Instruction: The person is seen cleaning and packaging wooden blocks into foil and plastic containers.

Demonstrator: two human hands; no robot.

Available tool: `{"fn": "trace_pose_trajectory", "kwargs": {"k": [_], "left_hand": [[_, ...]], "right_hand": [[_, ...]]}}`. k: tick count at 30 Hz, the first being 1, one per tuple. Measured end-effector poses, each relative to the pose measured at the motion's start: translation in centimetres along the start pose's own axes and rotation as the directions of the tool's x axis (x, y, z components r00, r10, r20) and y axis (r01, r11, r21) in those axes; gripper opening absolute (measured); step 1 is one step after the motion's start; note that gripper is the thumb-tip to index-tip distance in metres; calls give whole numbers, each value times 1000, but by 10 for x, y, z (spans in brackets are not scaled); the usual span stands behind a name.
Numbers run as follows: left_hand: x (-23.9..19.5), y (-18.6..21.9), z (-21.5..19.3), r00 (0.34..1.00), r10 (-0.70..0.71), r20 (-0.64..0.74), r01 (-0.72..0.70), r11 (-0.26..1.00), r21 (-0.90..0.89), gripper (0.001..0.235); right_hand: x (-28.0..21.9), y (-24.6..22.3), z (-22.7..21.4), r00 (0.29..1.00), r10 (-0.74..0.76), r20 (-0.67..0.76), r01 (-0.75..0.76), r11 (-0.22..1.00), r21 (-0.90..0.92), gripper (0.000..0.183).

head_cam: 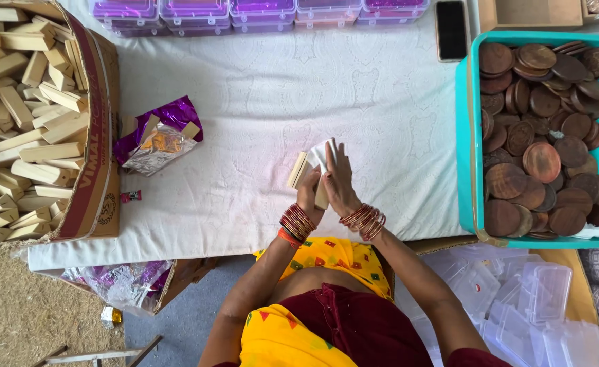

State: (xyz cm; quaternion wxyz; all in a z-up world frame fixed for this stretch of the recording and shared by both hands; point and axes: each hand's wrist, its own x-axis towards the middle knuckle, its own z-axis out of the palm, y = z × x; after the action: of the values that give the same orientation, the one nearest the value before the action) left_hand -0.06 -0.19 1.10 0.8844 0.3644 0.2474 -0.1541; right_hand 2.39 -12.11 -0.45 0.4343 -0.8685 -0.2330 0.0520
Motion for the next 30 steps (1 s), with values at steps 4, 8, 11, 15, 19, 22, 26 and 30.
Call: {"fn": "trace_pose_trajectory", "kwargs": {"k": [4,8,11,15,19,22,26,30], "left_hand": [[11,-6,-18,993,57,106,-51,997,-63,59],[28,-10,-45,976,213,39,-216,944,249,58],[21,-19,-45,998,-24,-66,13,987,-161,58],[27,-39,-45,988,57,146,-29,983,-184,54],[29,-28,-58,996,-40,77,48,992,-116,54],[44,-47,-89,921,222,321,-153,962,-226,64],[21,-32,-69,962,153,226,-157,988,2,62],[-10,-1,-13,985,-27,169,20,999,43,63]], "right_hand": [[-12,-29,3,997,-42,-67,36,996,-84,93],[-32,-66,0,989,-134,59,136,990,-43,92],[-21,-55,-5,990,-112,90,114,993,-22,88],[7,-34,-16,999,2,-47,-5,998,-63,87],[-15,-51,9,994,1,-109,-11,996,-85,86],[-34,-79,9,995,-75,-64,73,997,-30,84],[-22,-52,12,999,-36,-6,36,998,-60,87],[-7,-37,-2,990,21,-136,-32,997,-76,86]]}}
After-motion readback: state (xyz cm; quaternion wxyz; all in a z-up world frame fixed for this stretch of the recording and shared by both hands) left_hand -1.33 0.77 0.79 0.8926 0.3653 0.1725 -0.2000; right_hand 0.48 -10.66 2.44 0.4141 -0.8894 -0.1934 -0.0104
